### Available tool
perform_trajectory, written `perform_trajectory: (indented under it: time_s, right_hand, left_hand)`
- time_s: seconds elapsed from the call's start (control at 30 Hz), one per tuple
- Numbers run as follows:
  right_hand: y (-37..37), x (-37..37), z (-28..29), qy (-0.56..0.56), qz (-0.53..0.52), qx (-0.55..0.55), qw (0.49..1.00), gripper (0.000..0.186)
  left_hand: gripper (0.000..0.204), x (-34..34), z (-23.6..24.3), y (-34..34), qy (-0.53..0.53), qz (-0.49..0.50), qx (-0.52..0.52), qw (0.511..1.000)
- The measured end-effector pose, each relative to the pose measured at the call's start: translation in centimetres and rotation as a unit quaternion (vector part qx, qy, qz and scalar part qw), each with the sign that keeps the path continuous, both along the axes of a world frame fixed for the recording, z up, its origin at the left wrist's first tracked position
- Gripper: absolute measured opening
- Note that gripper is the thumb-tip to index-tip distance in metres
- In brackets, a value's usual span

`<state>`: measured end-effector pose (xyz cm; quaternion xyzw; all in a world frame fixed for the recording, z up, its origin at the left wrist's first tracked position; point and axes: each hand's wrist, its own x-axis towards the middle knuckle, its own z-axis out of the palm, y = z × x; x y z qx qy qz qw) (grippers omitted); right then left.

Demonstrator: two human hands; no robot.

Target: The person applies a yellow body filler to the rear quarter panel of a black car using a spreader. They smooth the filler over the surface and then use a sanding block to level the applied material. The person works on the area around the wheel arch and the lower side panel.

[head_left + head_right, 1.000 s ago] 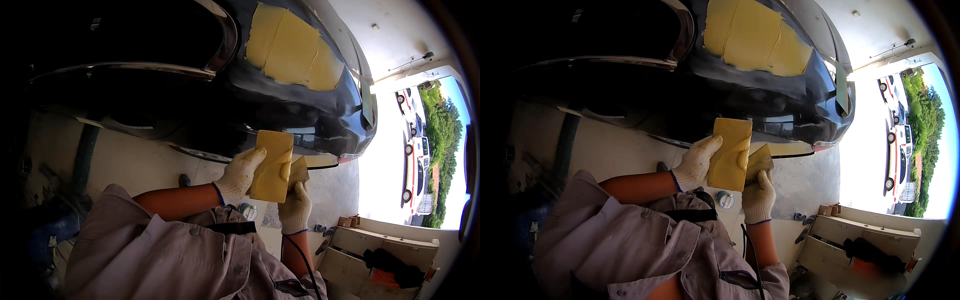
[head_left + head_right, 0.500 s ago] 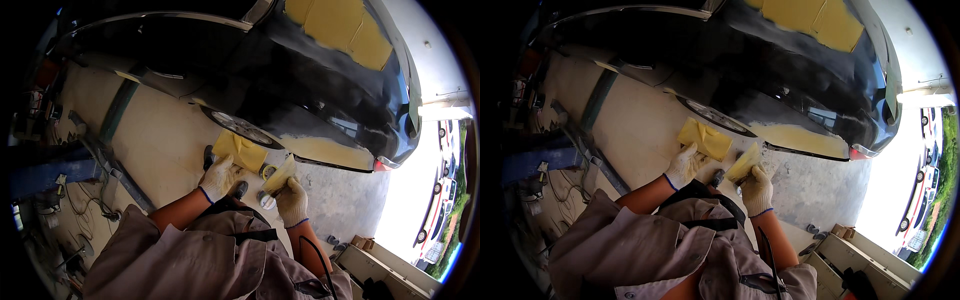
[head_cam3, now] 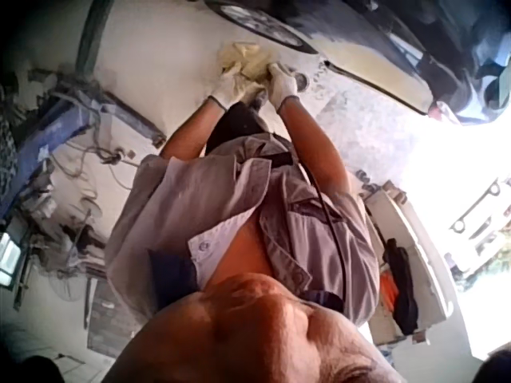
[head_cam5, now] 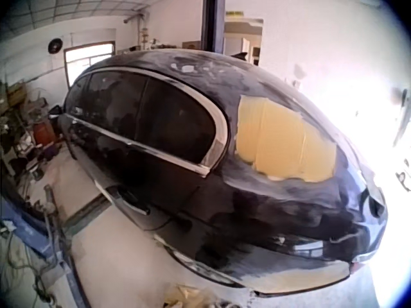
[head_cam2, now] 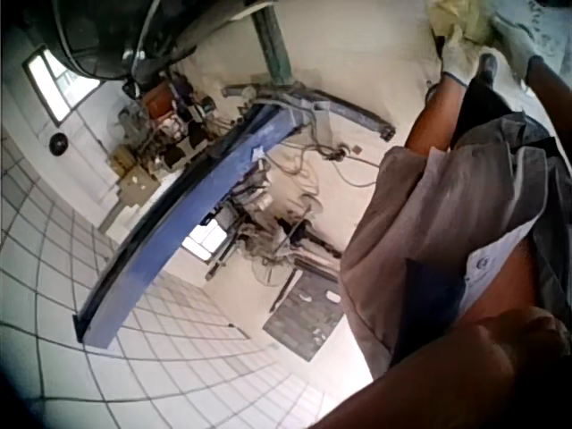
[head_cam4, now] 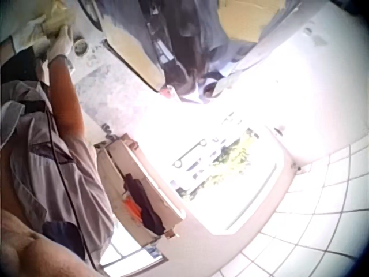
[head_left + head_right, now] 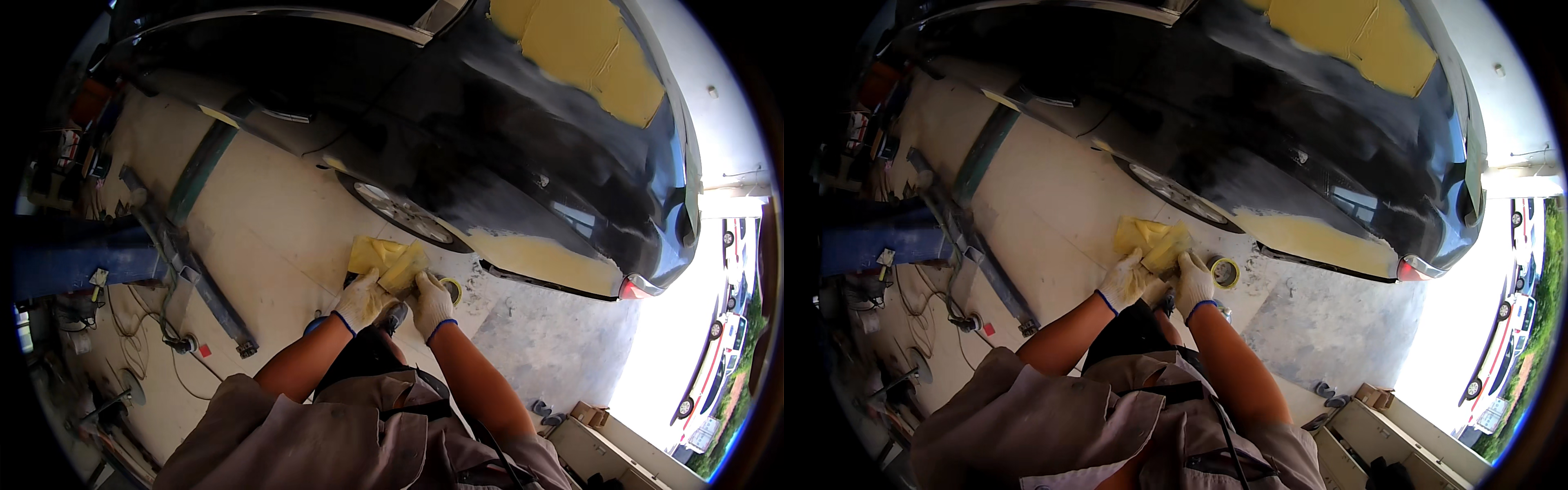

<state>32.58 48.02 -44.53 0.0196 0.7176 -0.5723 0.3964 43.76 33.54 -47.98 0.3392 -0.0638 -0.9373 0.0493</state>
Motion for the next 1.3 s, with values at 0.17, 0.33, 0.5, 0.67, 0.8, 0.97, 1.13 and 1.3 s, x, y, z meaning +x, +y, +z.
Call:
perform_trajectory:
  time_s: [0.17, 0.33, 0.5, 0.67, 0.8, 0.97, 1.13, 1.3]
  right_hand:
    - [1.5, -1.8, -5.4, -0.213, -0.174, -0.020, 0.961, 0.031]
    - [12.1, -0.4, -2.7, -0.211, -0.158, 0.103, 0.959, 0.043]
    - [23.4, 3.8, -0.1, -0.255, -0.287, 0.133, 0.914, 0.023]
    - [26.7, 6.7, 0.6, -0.220, -0.313, 0.190, 0.904, 0.025]
    - [24.4, 10.7, 0.4, -0.259, -0.336, 0.181, 0.887, 0.021]
    - [14.4, 5.6, 4.8, -0.253, -0.229, 0.242, 0.908, 0.047]
    - [14.5, 2.3, 5.0, -0.153, -0.338, 0.084, 0.925, 0.048]
    - [13.8, -8.9, 14.9, -0.012, -0.459, -0.060, 0.886, 0.021]
  left_hand:
    - [0.045, -4.4, -10.1, -4.3, -0.008, -0.023, -0.015, 1.000]
    - [0.037, -9.9, -17.4, -8.3, -0.030, 0.024, 0.002, 0.999]
    - [0.030, -14.8, -21.5, -9.8, 0.034, 0.011, -0.012, 0.999]
    - [0.035, -14.9, -28.6, -15.1, 0.201, -0.038, 0.104, 0.973]
    - [0.036, -20.5, -23.9, -12.8, 0.032, -0.034, 0.021, 0.999]
    - [0.037, -24.6, -21.2, -13.3, -0.101, -0.043, -0.056, 0.992]
    - [0.038, -25.2, -18.9, -11.8, -0.203, -0.108, -0.097, 0.968]
    - [0.040, -24.3, -16.9, -13.4, -0.268, -0.219, -0.135, 0.928]
